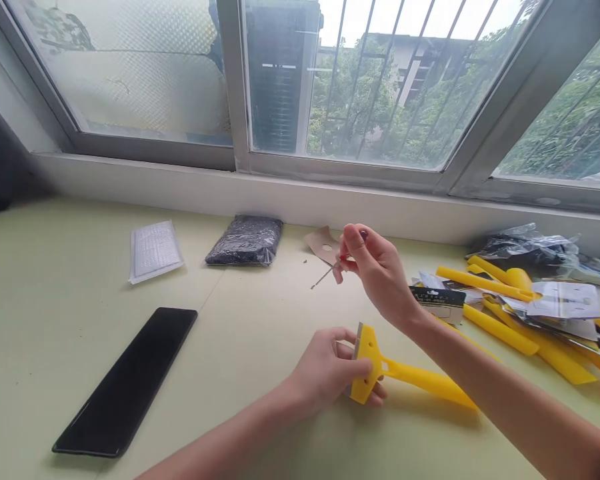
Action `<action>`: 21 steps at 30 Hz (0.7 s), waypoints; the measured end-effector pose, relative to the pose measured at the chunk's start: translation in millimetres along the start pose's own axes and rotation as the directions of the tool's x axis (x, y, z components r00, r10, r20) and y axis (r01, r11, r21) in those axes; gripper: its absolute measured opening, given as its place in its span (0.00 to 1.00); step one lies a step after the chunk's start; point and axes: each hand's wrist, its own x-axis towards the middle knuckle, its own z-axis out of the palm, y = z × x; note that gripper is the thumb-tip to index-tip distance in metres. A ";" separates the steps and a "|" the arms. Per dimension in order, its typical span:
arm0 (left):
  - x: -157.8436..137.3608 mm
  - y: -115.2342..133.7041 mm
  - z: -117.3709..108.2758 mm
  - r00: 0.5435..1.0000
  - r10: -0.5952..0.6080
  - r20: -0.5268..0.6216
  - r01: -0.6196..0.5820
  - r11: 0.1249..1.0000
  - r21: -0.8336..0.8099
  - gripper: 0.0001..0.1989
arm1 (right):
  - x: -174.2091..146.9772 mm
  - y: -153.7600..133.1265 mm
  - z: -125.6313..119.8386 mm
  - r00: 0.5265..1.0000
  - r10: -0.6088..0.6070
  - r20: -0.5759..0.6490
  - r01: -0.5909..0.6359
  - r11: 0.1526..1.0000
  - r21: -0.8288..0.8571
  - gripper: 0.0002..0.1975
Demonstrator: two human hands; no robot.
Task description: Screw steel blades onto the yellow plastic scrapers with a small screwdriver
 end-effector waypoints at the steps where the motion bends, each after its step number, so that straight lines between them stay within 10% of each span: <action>1: -0.3 0.5 0.1 1.000 0.002 0.000 -0.002 1.000 0.011 0.18 | -12.8 -7.1 -10.1 1.000 0.014 -0.021 -0.014 1.000 -0.002 0.20; 10: -3.0 7.5 4.8 1.000 0.016 0.019 -0.017 0.998 0.060 0.19 | -103.3 -4.6 -72.8 0.971 0.087 -0.221 -0.088 0.996 0.006 0.18; 21: -4.6 13.3 7.8 0.999 -0.033 0.000 0.033 0.995 0.099 0.20 | -112.9 3.2 -66.8 0.971 -0.001 -0.239 0.020 0.997 0.079 0.17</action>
